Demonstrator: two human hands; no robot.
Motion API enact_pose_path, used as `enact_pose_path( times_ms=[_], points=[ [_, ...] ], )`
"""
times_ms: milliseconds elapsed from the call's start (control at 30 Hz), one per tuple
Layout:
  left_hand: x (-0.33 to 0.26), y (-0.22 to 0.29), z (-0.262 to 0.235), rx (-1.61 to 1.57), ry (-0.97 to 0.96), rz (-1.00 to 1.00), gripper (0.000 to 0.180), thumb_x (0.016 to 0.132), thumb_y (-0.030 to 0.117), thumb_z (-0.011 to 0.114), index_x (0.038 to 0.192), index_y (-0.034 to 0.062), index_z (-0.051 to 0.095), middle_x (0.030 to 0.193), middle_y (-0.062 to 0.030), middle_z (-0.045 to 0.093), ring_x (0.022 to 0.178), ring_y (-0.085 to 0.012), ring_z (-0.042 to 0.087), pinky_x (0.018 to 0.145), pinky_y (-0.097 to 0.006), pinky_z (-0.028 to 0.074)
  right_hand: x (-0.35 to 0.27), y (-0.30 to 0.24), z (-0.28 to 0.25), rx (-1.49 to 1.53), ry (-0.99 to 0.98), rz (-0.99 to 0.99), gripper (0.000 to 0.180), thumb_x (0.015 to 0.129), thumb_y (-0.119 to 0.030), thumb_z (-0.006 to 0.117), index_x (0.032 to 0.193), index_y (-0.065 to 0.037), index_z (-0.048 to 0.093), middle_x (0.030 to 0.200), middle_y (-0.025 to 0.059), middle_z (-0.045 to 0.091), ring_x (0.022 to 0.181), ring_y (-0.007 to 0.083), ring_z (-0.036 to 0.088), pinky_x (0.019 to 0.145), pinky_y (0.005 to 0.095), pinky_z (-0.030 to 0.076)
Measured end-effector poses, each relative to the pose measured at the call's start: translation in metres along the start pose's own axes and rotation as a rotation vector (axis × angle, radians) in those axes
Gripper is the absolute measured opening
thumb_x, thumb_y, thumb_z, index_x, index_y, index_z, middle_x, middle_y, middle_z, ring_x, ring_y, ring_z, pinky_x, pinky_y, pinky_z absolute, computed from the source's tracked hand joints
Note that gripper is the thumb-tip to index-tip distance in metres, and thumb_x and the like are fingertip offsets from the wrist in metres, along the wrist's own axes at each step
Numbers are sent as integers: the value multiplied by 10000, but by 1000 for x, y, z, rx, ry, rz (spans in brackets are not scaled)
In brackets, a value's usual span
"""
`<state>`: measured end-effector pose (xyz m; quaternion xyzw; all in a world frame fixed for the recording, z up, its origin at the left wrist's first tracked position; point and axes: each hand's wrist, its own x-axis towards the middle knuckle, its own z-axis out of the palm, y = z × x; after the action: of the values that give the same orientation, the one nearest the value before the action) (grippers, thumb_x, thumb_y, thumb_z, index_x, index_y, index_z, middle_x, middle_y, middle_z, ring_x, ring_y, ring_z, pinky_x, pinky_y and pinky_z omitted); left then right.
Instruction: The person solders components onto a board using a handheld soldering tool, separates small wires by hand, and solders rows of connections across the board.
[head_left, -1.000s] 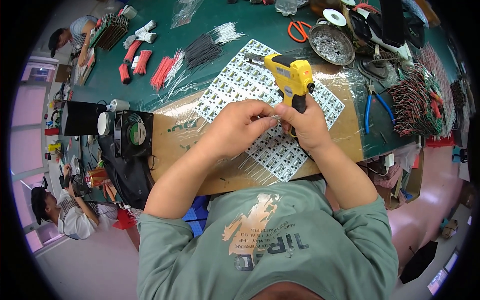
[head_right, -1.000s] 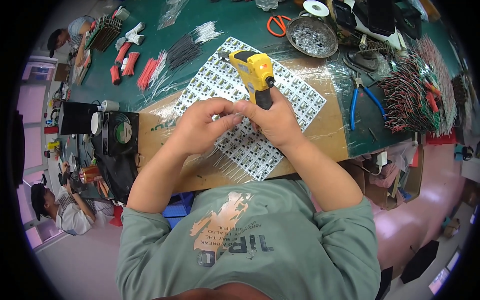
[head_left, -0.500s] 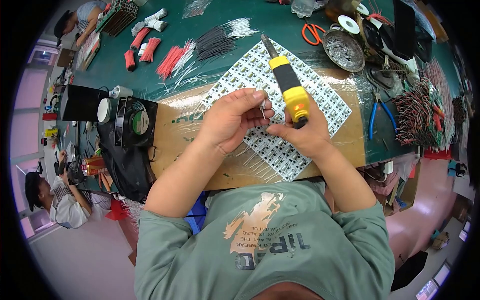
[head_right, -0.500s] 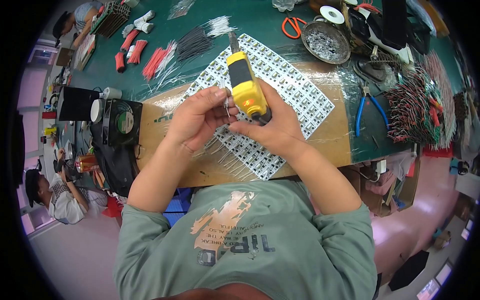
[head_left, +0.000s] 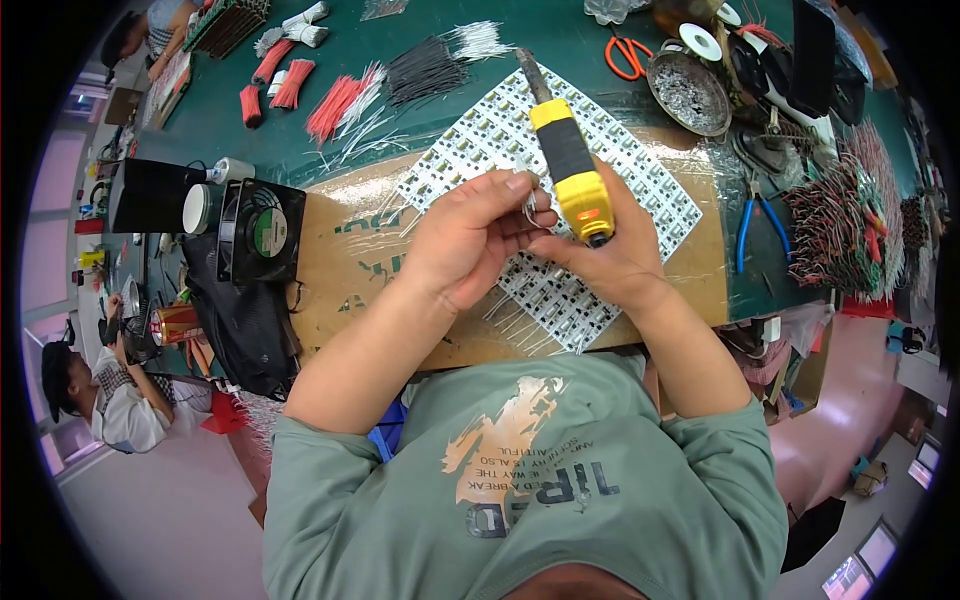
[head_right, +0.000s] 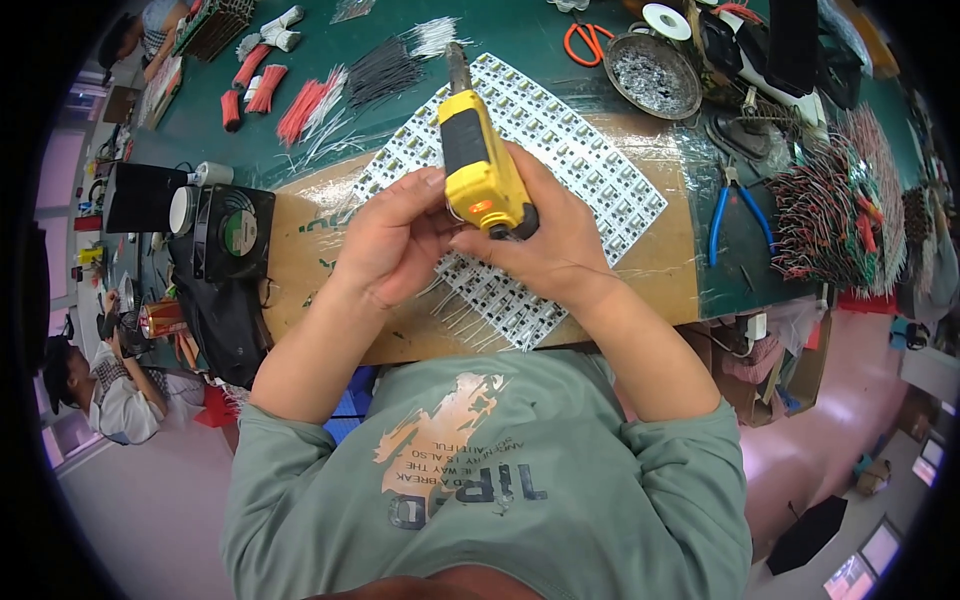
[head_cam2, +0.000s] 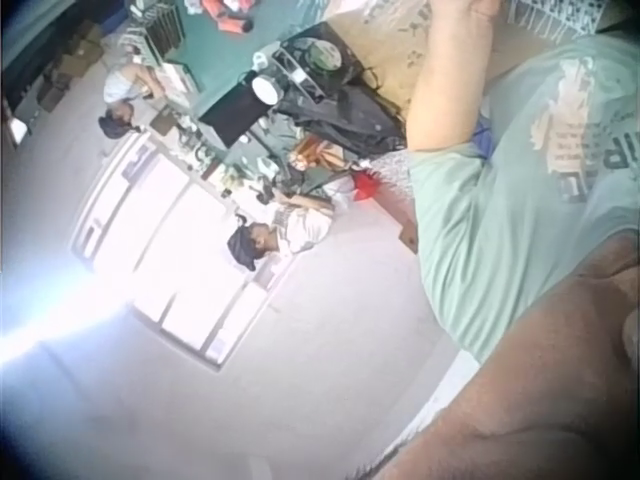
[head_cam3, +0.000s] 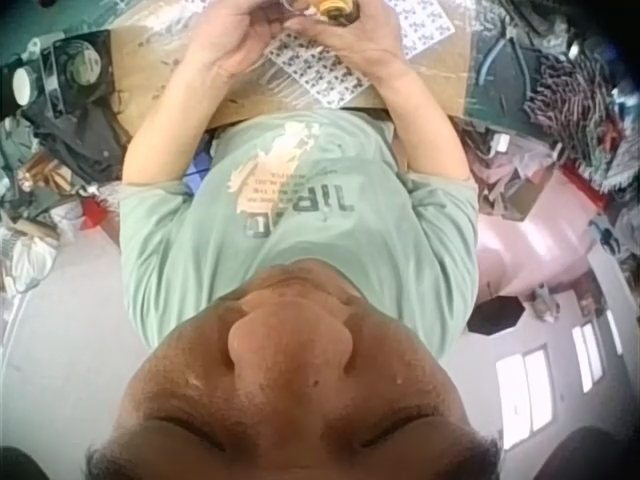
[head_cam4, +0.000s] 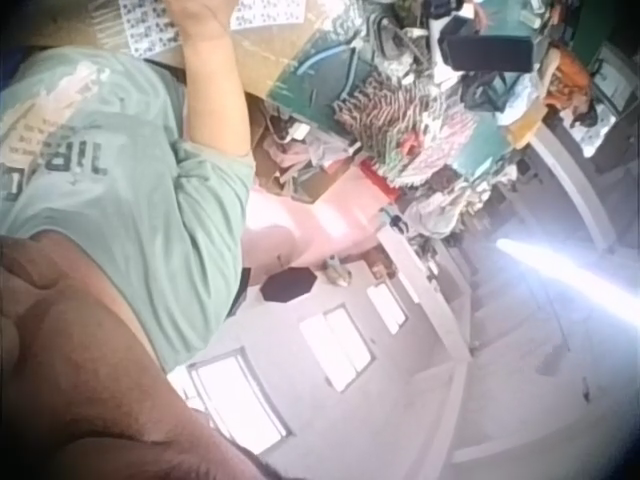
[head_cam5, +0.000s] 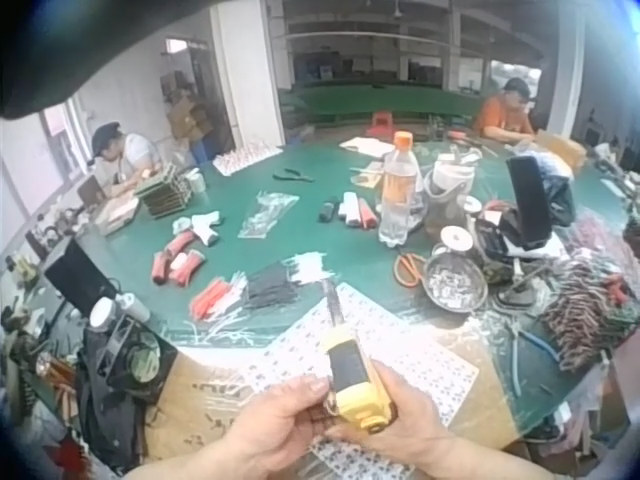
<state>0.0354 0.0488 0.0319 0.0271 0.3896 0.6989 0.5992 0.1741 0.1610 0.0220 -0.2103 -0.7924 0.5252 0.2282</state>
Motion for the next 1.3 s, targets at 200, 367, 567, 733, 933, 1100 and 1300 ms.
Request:
enact_pose_path(
  times_ms=[200,367,567,733,933,1100,1300],
  points=[
    [-2,19,-24,8,8,131,149,941,186,564,1010,55,579,915,-47,612,858,-174,616,784,-337,530,-5,35,-38,444,236,203,403,886,-344,662,1093,-18,544,823,58,592,706,130,585,644,273,490],
    [1,35,-47,-17,-21,235,140,945,180,565,1017,63,591,905,-35,611,834,-154,606,770,-326,532,3,53,-92,843,564,295,414,947,-451,531,974,-38,513,739,51,517,610,151,515,559,285,466],
    [14,40,-50,-70,-5,291,155,944,174,563,1015,44,609,914,-62,626,890,-190,612,824,-359,509,-1,71,-125,776,734,508,422,881,-410,657,978,-27,509,767,67,535,638,175,551,572,317,506],
    [22,40,-60,-48,11,357,176,940,183,570,1020,34,621,1000,-92,649,945,-223,606,861,-381,489,-11,57,-127,487,636,599,377,904,-325,638,1050,11,550,860,100,612,702,176,617,668,315,558],
    [25,37,-74,-38,-43,373,169,945,183,561,1015,39,616,1021,-76,631,994,-219,581,874,-380,466,-22,29,-140,-533,473,652,375,855,-304,674,1037,22,641,827,92,640,714,167,616,662,272,519],
    [26,33,-72,-51,-77,364,178,951,180,550,1021,35,625,1003,-69,629,978,-209,578,860,-372,465,-23,5,-91,-738,121,-2,200,801,-166,698,984,-89,674,893,70,622,733,203,619,650,305,502],
    [20,28,-73,-67,-112,325,167,939,194,568,1005,47,612,1054,-73,613,1051,-231,555,910,-404,444,-6,-7,-25,-677,-340,-441,157,758,-163,709,904,-134,661,813,25,571,727,211,613,602,319,498]
  ],
)
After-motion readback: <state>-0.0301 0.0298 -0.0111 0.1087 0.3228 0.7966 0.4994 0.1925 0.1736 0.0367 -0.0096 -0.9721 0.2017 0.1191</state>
